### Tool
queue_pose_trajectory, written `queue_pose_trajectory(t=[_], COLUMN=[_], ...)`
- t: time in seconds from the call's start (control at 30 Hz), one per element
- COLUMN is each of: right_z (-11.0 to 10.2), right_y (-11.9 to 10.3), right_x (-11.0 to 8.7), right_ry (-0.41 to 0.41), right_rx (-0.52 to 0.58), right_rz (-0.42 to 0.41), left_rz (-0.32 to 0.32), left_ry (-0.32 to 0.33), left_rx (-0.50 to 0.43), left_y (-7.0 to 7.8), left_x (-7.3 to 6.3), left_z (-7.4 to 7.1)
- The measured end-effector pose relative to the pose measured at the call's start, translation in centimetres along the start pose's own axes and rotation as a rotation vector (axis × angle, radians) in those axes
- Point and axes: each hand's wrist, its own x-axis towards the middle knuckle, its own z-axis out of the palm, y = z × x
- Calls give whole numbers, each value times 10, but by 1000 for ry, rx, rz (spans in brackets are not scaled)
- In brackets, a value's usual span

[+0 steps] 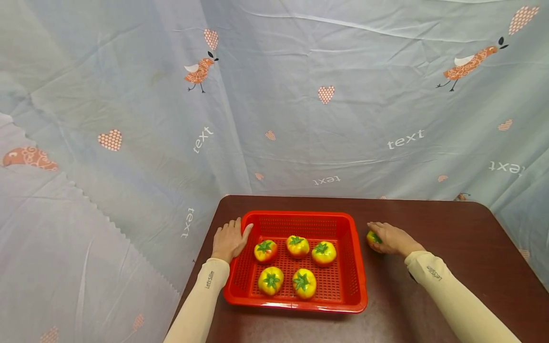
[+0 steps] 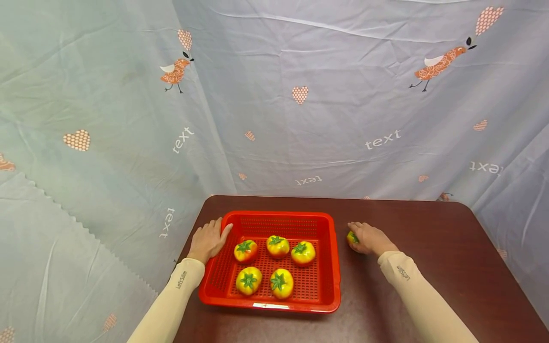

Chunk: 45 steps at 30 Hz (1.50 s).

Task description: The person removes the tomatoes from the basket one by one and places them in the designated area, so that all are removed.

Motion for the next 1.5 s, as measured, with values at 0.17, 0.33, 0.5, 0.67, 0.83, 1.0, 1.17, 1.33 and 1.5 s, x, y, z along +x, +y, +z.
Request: queue_pose_trajectory(t=[0.17, 0.33, 0.5, 0.67, 0.83, 1.0, 1.17, 1.33, 1.5], right_z=[-5, -12, -19, -25, -28, -33, -36, -37, -38], right_y=[-3, -8, -16, -24, -32, -38, -46, -53, -59], right_x=[0, 4, 8, 11, 15, 18, 21, 24, 26], right_ry=[20, 9, 27, 82, 127, 174, 194, 198, 195], right_rx=[9, 5, -7, -31, -31, -52, -65, -73, -74], right_rz=[-9, -3, -29, -71, -92, -136, -164, -183, -189], left_rz=[-2, -1, -1, -2, -5, -9, -12, -7, -8], left_ry=[-3, -7, -5, -8, -10, -19, -23, -18, -12], left_rx=[-4, -2, -5, -10, -12, -17, -9, -8, -3], left_y=[0, -1, 0, -1, 0, 0, 0, 0, 1], left_x=[0, 0, -1, 0, -1, -1, -1, -1, -1], left_z=[0, 0, 0, 0, -1, -1, -2, -2, -1])
